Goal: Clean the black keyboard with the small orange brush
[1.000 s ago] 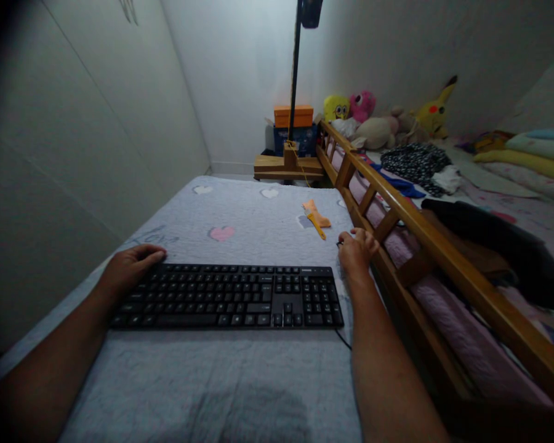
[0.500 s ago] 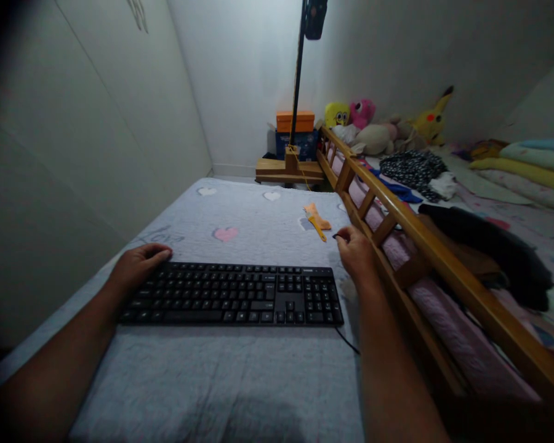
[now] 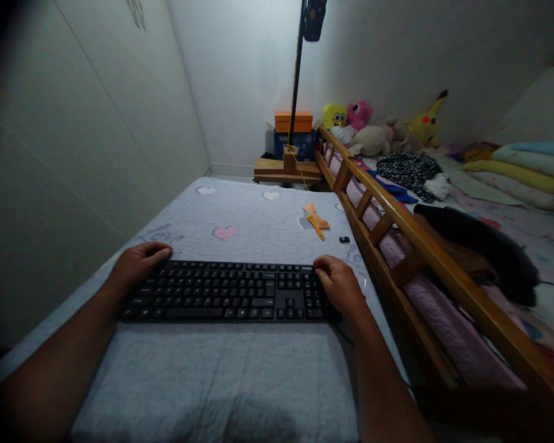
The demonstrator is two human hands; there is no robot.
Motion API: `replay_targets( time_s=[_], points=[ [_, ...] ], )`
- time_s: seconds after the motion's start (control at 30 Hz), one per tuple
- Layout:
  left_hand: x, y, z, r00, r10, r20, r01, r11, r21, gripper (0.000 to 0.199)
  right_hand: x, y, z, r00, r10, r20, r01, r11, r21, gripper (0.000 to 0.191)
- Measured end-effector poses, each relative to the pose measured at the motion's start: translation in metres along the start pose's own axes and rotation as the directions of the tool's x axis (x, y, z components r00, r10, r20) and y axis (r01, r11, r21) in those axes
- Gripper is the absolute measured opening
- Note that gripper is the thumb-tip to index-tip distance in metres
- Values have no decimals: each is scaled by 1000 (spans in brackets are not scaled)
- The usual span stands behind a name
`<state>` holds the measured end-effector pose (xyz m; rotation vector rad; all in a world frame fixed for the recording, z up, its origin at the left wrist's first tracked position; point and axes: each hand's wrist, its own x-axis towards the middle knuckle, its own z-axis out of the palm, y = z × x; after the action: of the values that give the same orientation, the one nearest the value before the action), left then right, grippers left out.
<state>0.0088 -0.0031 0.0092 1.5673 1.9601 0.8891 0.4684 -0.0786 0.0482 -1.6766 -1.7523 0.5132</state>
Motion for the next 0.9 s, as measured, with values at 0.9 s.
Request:
replay_targets(
  time_s=[0.9],
  points=[
    [2, -4, 1, 1000, 21, 2, -21, 999, 29, 47, -1, 33, 25, 999, -10, -37, 0, 968, -252, 14]
  ],
)
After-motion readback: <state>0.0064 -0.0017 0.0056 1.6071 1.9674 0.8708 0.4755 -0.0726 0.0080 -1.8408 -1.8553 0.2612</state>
